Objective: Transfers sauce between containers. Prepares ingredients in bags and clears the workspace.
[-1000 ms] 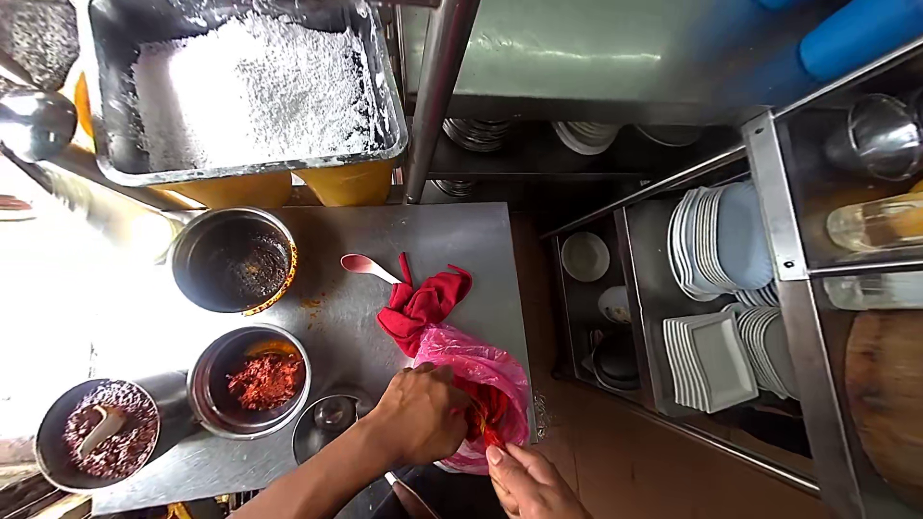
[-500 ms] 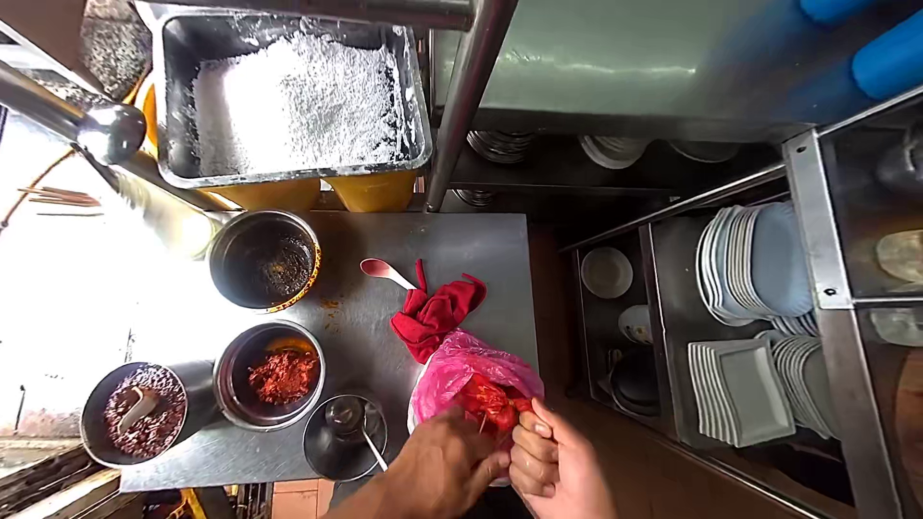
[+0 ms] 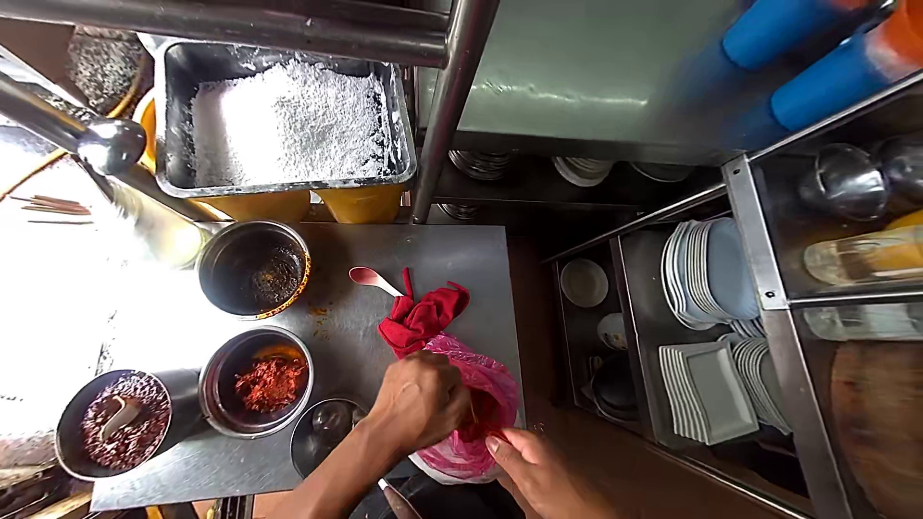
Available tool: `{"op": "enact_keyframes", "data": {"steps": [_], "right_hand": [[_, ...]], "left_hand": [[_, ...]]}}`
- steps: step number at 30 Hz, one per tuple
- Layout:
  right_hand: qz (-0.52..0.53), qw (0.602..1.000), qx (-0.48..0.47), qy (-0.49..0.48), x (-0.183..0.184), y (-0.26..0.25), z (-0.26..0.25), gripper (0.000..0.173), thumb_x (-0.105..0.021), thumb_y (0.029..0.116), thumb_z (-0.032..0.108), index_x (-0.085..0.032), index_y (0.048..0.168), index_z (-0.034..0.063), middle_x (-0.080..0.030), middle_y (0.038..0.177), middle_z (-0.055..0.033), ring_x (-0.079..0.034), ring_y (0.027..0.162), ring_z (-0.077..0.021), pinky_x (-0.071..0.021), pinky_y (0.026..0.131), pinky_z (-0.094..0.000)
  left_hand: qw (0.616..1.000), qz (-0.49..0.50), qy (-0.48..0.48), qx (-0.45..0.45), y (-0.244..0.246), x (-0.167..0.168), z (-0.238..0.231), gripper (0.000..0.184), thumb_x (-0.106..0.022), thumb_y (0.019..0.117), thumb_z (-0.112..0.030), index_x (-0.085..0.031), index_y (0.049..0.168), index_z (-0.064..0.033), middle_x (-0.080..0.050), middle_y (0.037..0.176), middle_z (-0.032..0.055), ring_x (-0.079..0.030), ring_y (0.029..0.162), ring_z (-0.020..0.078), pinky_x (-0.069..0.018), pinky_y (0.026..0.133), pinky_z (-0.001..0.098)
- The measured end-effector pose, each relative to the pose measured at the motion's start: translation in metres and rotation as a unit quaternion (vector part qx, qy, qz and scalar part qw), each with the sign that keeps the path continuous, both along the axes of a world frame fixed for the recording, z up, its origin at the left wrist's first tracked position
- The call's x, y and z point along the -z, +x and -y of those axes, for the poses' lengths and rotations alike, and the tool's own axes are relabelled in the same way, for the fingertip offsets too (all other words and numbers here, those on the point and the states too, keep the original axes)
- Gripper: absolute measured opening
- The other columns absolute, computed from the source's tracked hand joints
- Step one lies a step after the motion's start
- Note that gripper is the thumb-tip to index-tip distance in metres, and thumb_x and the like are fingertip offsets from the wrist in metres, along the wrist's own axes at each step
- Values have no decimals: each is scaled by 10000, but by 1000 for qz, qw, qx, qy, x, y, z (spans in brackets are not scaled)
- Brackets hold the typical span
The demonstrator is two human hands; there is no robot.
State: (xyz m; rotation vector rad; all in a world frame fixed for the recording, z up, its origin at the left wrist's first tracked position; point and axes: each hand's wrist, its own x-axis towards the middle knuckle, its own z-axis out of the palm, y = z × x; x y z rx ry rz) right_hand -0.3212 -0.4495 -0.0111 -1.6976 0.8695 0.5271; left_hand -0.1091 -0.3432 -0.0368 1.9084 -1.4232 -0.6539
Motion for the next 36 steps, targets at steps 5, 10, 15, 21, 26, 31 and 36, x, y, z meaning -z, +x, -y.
{"op": "enact_keyframes", "data": {"steps": [5, 10, 15, 21, 26, 31, 36], "right_hand": [[44, 997, 66, -17, 9, -1, -4, 431, -466, 1031, 446, -668, 869, 101, -546, 679, 5, -555, 643, -123, -470, 619, -375], [40, 856, 372, 357, -7, 18, -5, 451, -317, 1099, 324, -442, 681, 208, -288, 508, 117, -229, 398, 8, -206, 391, -171], [23, 727, 445, 522, -15, 22, 5, 444, -285, 1115, 336, -470, 745, 177, -319, 502, 96, -289, 356, 11, -275, 349, -140], [63, 814, 351, 458, -11, -16, 13, 408, -317, 1094, 309, -480, 737, 194, -302, 522, 108, -245, 373, 26, -236, 358, -134], [127, 710, 430, 543, 7, -26, 17, 446, -355, 1078, 335, -526, 693, 190, -345, 500, 113, -334, 361, 28, -321, 354, -136], [195, 797, 287, 494, 25, -24, 3, 400, -470, 1051, 376, -501, 675, 243, -326, 523, 144, -288, 390, 46, -255, 373, -135], [180, 983, -10, 38, 33, -23, 10, 399, -483, 1042, 413, -572, 773, 131, -433, 609, 25, -451, 545, -99, -379, 522, -314]], "left_hand": [[871, -484, -29, -81, -17, -13, -11, 391, -516, 977, -219, -577, 596, -157, -578, 882, -54, -541, 959, 65, -441, 875, 285], [982, -141, -60, 108, -50, -20, -30, 490, -533, 1032, -415, -640, 674, -97, -580, 670, 27, -593, 785, 205, -436, 850, 422], [906, 285, 217, 226, -97, -19, -44, 199, -589, 971, -128, -734, 953, 6, -695, 1000, 152, -664, 1008, 308, -521, 766, 440], [955, 196, 82, 206, -26, 6, -30, 359, -546, 1038, -315, -669, 852, -33, -669, 878, 112, -669, 972, 288, -511, 802, 474], [861, -499, 20, 101, 9, -19, -22, 361, -574, 1017, -299, -634, 702, -132, -596, 755, -64, -564, 725, 33, -466, 671, 242], [645, -719, 16, -259, -8, -8, -13, 605, -203, 1074, -401, -621, 704, -166, -504, 561, -77, -471, 510, 38, -374, 495, 204], [723, -680, 59, -105, 4, 1, 18, 469, -337, 1082, -318, -724, 987, -71, -450, 592, -98, -355, 482, -9, -293, 463, 165]]}}
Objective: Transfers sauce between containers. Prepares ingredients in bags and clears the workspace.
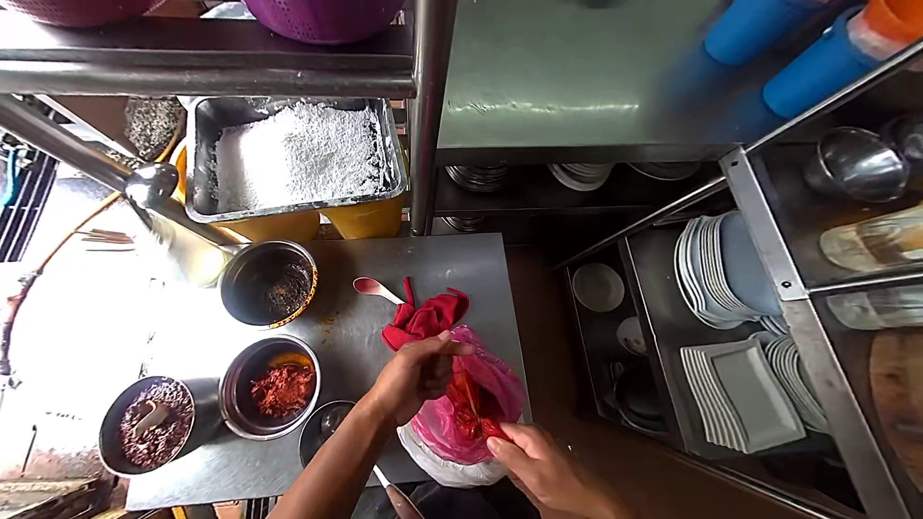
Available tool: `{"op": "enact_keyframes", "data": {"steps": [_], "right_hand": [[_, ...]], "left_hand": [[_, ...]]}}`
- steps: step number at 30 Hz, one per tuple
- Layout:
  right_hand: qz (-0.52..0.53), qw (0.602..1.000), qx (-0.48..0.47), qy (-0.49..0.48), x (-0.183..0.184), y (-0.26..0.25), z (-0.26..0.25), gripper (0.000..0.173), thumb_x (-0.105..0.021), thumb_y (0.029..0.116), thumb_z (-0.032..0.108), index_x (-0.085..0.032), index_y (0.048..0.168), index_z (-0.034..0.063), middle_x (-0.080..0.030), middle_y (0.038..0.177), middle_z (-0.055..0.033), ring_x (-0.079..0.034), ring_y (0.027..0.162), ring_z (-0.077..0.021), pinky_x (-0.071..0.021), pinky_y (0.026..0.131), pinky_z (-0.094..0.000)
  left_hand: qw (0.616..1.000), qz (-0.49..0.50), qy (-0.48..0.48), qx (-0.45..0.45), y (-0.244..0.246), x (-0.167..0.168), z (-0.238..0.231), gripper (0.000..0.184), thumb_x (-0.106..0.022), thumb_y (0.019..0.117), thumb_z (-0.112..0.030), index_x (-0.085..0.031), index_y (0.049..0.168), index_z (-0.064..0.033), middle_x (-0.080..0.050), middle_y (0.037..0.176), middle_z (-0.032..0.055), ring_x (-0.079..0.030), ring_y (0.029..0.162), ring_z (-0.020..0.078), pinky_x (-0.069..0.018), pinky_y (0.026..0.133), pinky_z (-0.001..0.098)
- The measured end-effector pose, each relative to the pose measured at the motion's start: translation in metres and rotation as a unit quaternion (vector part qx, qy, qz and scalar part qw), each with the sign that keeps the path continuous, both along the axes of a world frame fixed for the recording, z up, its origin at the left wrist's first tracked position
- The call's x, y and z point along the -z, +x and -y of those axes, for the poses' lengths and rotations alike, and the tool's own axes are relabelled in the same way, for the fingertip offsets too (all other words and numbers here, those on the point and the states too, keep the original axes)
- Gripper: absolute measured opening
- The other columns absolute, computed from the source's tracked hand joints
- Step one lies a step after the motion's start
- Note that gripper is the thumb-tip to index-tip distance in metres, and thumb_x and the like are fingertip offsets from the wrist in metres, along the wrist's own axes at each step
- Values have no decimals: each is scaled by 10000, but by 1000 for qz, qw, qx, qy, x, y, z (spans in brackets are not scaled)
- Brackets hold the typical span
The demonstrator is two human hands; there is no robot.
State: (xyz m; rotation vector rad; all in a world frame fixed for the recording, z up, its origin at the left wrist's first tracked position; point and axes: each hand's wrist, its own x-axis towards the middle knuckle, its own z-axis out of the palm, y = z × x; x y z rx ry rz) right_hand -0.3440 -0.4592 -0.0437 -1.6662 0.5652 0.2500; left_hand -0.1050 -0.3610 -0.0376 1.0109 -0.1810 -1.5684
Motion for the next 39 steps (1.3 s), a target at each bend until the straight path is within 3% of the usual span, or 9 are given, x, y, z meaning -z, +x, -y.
{"op": "enact_keyframes", "data": {"steps": [3, 7, 12, 14, 19, 22, 27, 33, 39], "right_hand": [[-79, 996, -1, -50, -20, 22, 5, 458, -429, 1046, 428, -630, 859, 61, -560, 701, -59, -588, 681, -197, -494, 652, -442], [-54, 867, 293, 399, -25, 31, 10, 437, -291, 1088, 275, -425, 677, 208, -288, 499, 115, -249, 384, 14, -226, 380, -159], [9, 774, 289, 563, -18, 15, 0, 414, -342, 1072, 314, -488, 701, 206, -322, 508, 118, -304, 366, 28, -296, 362, -135], [-3, 840, 224, 494, -15, 10, -1, 392, -372, 1067, 324, -476, 703, 223, -310, 522, 122, -261, 379, 32, -239, 366, -135], [-37, 968, 78, 235, -6, 1, -7, 303, -471, 1049, 368, -529, 795, 216, -348, 577, 122, -323, 470, -4, -286, 454, -205], [-64, 981, 112, 142, -4, 19, -6, 328, -468, 1040, 374, -581, 822, 156, -428, 630, 83, -419, 537, -49, -385, 533, -270], [-58, 809, 320, 489, -23, 31, 19, 448, -267, 1099, 303, -432, 694, 208, -291, 494, 113, -255, 368, 15, -242, 365, -151], [-48, 927, 152, 339, -16, 11, -2, 342, -393, 1057, 310, -483, 737, 229, -315, 536, 132, -262, 414, 19, -234, 396, -167], [-145, 974, -89, -149, -17, 28, -11, 523, -370, 1065, 473, -623, 971, 25, -628, 800, -158, -666, 824, -341, -514, 739, -568]], "left_hand": [[927, 241, -196, 212, -7, -40, 0, 344, -609, 962, -369, -728, 793, -94, -671, 863, -38, -610, 803, 40, -518, 725, 262], [660, 516, -175, 516, -40, -49, -33, 547, -567, 1004, -501, -692, 835, 4, -661, 926, 190, -652, 982, 380, -533, 805, 567], [557, 695, -72, 449, 5, 18, -41, 543, -457, 1068, -443, -693, 915, 22, -690, 1004, 216, -653, 1054, 404, -496, 869, 582], [599, 710, -112, 352, 19, 30, -30, 512, -461, 1059, -398, -650, 766, -22, -646, 788, 135, -662, 866, 311, -498, 726, 493], [973, 196, 108, 60, 24, -23, 29, 397, -454, 1026, -160, -474, 631, -130, -367, 501, -64, -332, 427, 30, -296, 434, 198], [946, 298, 65, 111, -19, -49, 26, 343, -489, 1027, -169, -606, 721, -68, -500, 586, -28, -482, 530, 77, -432, 534, 268], [626, 643, -180, 403, -101, -23, -71, 372, -532, 1004, -290, -693, 801, -22, -700, 814, 165, -710, 870, 370, -553, 716, 546], [970, 217, 110, -18, 12, 11, -30, 395, -388, 993, -159, -482, 610, -151, -464, 524, -69, -443, 475, 38, -386, 487, 227], [989, 144, -7, -25, 0, -50, 21, 454, -400, 1076, -309, -693, 818, -79, -391, 527, -96, -345, 456, 1, -310, 464, 189]]}}
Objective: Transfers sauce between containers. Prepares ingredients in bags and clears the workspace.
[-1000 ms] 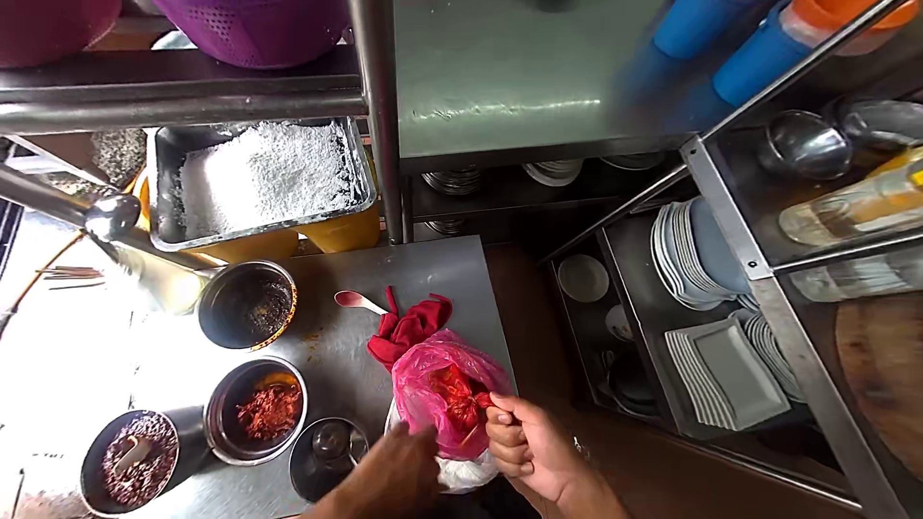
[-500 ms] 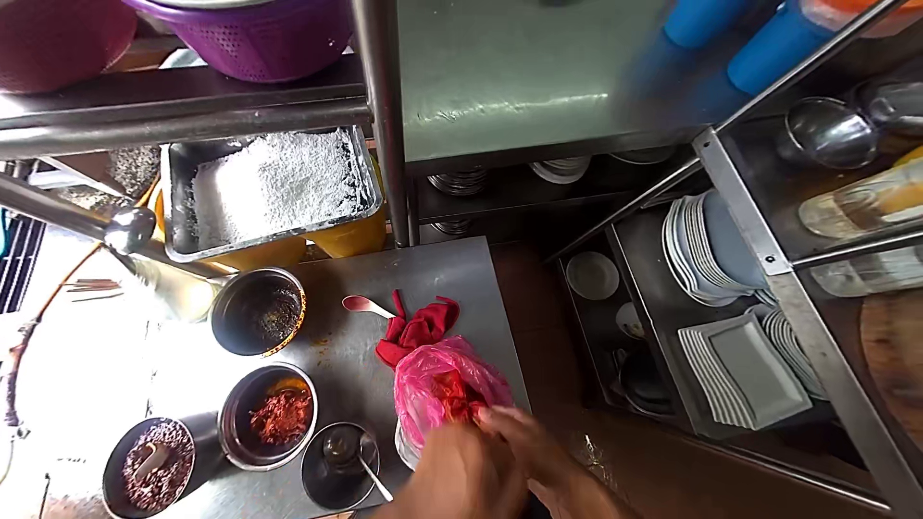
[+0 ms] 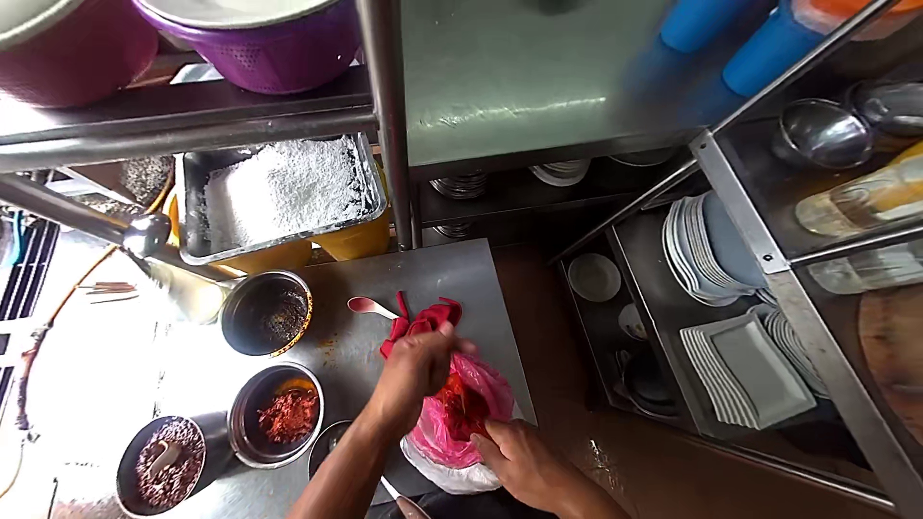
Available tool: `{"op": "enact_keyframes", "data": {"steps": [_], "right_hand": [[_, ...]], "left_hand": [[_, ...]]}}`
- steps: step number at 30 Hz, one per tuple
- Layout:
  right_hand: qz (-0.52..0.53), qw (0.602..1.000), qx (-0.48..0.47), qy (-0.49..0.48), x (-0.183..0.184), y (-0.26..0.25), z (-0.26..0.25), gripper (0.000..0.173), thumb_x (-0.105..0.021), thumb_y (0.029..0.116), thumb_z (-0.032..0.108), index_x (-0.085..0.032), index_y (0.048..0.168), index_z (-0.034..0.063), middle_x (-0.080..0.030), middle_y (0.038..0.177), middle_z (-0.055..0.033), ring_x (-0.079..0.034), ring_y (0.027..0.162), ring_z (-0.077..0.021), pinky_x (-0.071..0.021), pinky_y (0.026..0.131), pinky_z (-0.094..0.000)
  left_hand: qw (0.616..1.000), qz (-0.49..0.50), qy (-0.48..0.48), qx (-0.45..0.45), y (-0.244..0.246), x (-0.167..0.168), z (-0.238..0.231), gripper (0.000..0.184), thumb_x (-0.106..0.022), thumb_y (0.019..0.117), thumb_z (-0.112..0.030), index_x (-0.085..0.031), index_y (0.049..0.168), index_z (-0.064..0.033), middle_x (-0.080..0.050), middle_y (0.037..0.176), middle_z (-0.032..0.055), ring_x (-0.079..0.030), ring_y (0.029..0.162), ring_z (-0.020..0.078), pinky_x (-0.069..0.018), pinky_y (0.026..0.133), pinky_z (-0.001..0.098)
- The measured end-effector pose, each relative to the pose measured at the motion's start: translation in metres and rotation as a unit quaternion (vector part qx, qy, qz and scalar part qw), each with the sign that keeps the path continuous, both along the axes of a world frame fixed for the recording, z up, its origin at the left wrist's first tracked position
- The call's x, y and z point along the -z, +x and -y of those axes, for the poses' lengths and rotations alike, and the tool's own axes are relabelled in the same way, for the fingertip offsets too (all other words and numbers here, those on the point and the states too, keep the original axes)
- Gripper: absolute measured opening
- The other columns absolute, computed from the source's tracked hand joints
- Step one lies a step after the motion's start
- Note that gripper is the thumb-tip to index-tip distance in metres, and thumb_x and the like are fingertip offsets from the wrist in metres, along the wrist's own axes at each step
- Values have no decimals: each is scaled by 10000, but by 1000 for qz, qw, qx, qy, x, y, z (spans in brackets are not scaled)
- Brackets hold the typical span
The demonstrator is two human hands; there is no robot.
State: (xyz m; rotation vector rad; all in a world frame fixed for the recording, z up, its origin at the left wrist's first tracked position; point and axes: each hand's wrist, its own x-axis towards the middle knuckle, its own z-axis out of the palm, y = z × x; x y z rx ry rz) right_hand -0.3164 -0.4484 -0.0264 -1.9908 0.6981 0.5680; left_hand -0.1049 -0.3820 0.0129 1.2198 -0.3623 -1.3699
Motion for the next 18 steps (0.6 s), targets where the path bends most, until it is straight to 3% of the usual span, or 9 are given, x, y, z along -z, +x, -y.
{"op": "enact_keyframes", "data": {"steps": [2, 4, 6, 7, 9, 11, 14, 16, 18], "right_hand": [[-24, 999, 24, 5, -5, 4, 9, 503, -376, 1060, 455, -623, 982, 23, -645, 832, -166, -677, 858, -347, -521, 763, -576], [29, 980, 153, 122, -2, 2, 16, 415, -428, 1056, 366, -583, 832, 54, -498, 674, -75, -520, 621, -220, -441, 590, -419], [83, 887, 311, 331, -3, 2, 18, 388, -372, 1072, 302, -472, 718, 176, -317, 529, 87, -282, 412, -30, -254, 400, -207], [90, 838, 346, 412, -8, 2, 19, 396, -345, 1081, 306, -458, 716, 199, -296, 520, 107, -248, 396, -6, -227, 385, -179], [102, 785, 349, 501, -11, 0, 16, 390, -334, 1078, 316, -456, 721, 217, -294, 531, 112, -230, 394, 4, -219, 380, -165], [122, 778, 305, 535, -10, -7, 8, 383, -359, 1067, 322, -464, 711, 228, -305, 532, 116, -235, 392, 10, -222, 374, -161], [136, 834, 236, 481, -5, -23, 1, 322, -446, 1051, 317, -489, 746, 224, -332, 547, 116, -275, 416, 5, -240, 394, -172], [127, 880, 217, 404, 1, -33, 2, 285, -483, 1047, 337, -514, 798, 204, -354, 573, 106, -317, 449, -10, -275, 431, -193], [125, 935, 190, 273, 6, -40, 4, 322, -497, 1038, 390, -554, 820, 160, -403, 613, 64, -393, 505, -62, -347, 487, -263]], "left_hand": [[954, 172, -123, 215, -17, -24, -25, 396, -525, 1033, -340, -685, 758, -105, -568, 642, -62, -532, 596, 27, -473, 590, 243], [822, 344, -123, 436, -43, -36, -54, 467, -561, 1027, -435, -742, 827, -54, -691, 752, 94, -686, 730, 241, -563, 691, 475], [700, 441, -33, 561, -68, -11, -77, 526, -481, 1056, -459, -711, 921, -5, -710, 889, 213, -709, 895, 415, -541, 765, 633], [683, 464, 11, 564, -68, 12, -84, 524, -454, 1069, -442, -707, 961, 5, -714, 951, 225, -706, 956, 427, -543, 802, 642], [802, 407, 76, 430, -33, 52, -86, 374, -511, 1049, -282, -729, 951, 5, -727, 926, 152, -711, 911, 289, -563, 847, 503], [972, 170, 128, 94, 10, 70, -73, 352, -399, 1011, -132, -614, 744, -52, -590, 630, 0, -554, 565, 78, -485, 567, 255], [950, -98, 85, -285, 67, 54, -40, 449, -258, 1086, -312, -442, 679, -258, -336, 471, -121, -324, 384, 11, -302, 398, 187], [940, -114, 7, -322, 90, 29, -31, 404, -271, 1102, -389, -525, 820, -249, -275, 493, -143, -258, 374, -6, -258, 382, 164], [974, -7, 20, -226, 86, 2, -23, 374, -287, 1105, -363, -591, 943, -218, -317, 517, -126, -285, 396, -2, -284, 400, 161]]}}
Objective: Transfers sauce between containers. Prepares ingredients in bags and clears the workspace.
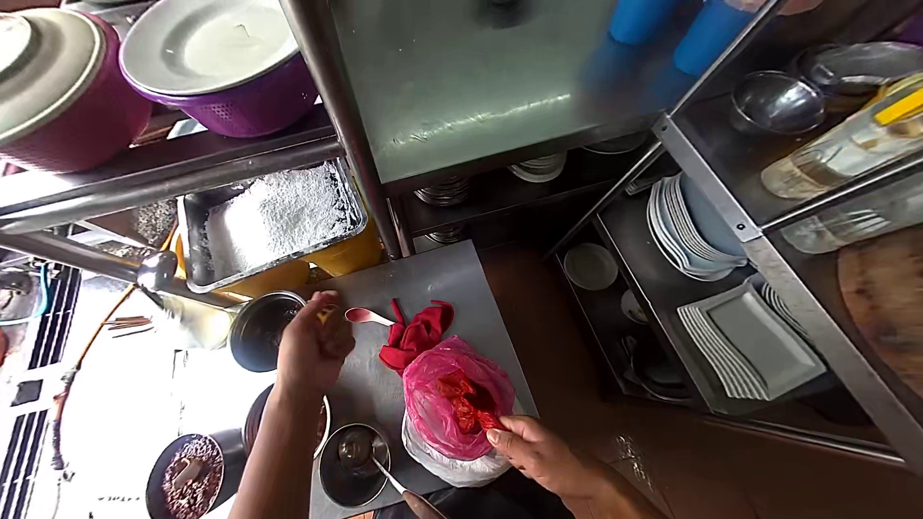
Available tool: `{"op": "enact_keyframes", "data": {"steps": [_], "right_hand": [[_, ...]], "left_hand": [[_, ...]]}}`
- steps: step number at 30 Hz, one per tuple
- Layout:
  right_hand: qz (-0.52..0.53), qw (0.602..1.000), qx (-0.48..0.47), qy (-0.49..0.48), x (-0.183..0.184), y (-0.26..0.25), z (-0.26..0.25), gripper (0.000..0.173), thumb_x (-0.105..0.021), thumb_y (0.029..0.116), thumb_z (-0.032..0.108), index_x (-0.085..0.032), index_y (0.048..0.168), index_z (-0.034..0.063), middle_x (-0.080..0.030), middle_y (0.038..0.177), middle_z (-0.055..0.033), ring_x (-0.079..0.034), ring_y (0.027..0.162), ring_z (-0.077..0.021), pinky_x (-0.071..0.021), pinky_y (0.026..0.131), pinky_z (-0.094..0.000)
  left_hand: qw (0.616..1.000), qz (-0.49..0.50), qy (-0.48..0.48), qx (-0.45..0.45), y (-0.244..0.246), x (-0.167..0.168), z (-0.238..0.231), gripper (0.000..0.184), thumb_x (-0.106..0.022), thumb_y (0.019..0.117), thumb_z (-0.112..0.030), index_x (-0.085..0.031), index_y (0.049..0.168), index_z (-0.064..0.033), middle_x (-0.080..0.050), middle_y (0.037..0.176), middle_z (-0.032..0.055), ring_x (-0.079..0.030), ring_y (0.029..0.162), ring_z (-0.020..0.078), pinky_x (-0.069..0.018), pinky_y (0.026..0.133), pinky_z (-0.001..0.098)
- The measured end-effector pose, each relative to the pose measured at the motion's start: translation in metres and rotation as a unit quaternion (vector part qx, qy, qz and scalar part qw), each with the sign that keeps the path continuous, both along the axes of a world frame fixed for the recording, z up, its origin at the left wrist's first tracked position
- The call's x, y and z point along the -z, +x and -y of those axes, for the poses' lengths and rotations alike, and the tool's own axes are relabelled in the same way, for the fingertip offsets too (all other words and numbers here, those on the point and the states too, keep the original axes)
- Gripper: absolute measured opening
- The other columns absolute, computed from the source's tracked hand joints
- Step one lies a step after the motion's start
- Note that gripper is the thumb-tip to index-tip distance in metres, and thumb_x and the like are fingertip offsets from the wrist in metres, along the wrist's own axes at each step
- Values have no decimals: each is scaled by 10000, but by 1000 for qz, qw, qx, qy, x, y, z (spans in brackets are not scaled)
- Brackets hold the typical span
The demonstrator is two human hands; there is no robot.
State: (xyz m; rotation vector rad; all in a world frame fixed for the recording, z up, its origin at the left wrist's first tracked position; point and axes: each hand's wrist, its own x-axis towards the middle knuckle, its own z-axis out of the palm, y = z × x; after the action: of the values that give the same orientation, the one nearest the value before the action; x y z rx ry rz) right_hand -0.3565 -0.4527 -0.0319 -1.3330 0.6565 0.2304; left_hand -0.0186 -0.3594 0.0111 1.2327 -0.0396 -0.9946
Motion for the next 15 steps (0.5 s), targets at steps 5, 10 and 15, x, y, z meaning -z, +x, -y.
{"op": "enact_keyframes", "data": {"steps": [5, 10, 15], "right_hand": [[-117, 912, -73, -385, -34, 9, -17, 456, -445, 1032, 433, -644, 962, 29, -649, 779, -148, -690, 775, -327, -541, 675, -529], [-86, 820, 1, -566, -54, 17, -32, 298, -624, 939, 330, -709, 934, 45, -701, 788, -117, -729, 729, -286, -582, 594, -461], [2, 873, 58, -484, -53, 18, -25, 419, -725, 890, 277, -684, 1267, 100, -751, 1127, -69, -736, 1003, -209, -610, 870, -406]], "left_hand": [[750, 353, 316, 461, -22, 11, 11, 284, -562, 1056, -275, -735, 1032, -51, -724, 884, 86, -682, 765, 205, -558, 691, 413], [591, 425, 496, 472, -26, 69, -1, 319, -575, 1019, -298, -729, 1110, -34, -705, 1164, 199, -646, 1172, 382, -492, 998, 607], [657, 439, 462, 402, -33, 69, -28, 408, -584, 1024, -323, -664, 1321, -56, -661, 1308, 176, -604, 1261, 354, -451, 1084, 559]]}}
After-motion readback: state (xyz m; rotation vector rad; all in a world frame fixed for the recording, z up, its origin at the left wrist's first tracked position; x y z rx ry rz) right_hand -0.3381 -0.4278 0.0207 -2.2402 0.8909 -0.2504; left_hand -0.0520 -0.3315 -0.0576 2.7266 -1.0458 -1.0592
